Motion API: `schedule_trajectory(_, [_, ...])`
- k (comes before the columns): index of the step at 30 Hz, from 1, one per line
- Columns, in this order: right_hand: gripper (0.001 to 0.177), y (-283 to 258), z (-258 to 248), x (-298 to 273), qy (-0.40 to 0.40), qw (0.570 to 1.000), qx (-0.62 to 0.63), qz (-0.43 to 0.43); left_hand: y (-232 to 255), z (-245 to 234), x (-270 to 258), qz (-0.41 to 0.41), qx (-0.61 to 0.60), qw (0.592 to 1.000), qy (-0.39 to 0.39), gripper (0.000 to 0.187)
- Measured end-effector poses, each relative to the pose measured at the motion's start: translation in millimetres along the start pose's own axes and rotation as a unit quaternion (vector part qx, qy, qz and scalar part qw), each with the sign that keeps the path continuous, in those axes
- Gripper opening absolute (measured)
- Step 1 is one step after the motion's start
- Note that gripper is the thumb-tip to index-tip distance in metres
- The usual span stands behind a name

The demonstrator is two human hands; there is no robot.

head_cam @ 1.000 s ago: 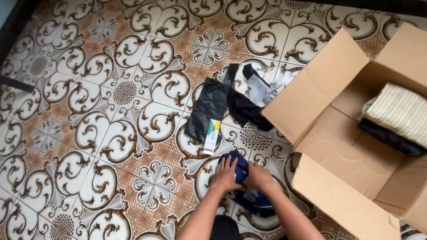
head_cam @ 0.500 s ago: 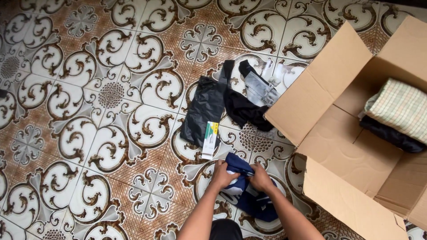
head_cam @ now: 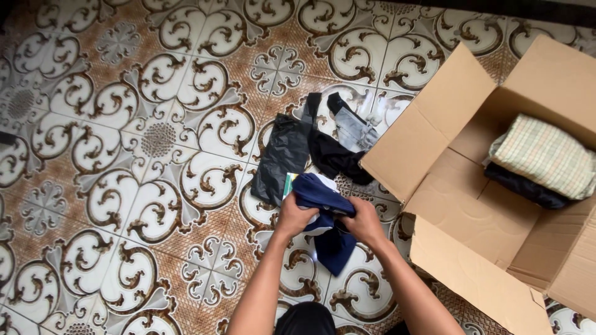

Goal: Packing various clothes and small items into a cardboard box on the floor.

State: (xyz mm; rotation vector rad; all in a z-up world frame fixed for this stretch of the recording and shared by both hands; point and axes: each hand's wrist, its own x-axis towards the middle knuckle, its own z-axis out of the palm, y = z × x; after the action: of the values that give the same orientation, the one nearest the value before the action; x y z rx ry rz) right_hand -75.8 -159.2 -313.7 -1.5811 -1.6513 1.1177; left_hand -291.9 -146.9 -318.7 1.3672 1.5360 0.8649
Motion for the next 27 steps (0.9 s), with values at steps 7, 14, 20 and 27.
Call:
schedule_trajectory(7, [0.021,-51.8,-82.4,-12.2,-0.007,0.996,0.007,0.084,89.7,-45.9,4.2,0.041,-0.11,0.991,0.071,0.049])
schedule_trajectory(14, [0.018,-175.1,-210.9,-7.8,0.033,0.938,0.345,0.004,240.0,-73.2,12.1,0.082,-0.051,0.992,0.081,0.046])
schedule_trajectory(20, [0.03,-309.0,-316.5,-9.3,0.008,0.934,0.355,-0.033,314.7,-80.4,18.7,0.085,0.02,0.993,0.076,0.043])
schedule_trajectory(27, [0.035,-382.5,-361.4,5.1,-0.076,0.966,0.178,-0.174,488.6,-58.0,-23.5,0.47,0.047,0.881,0.008,0.074])
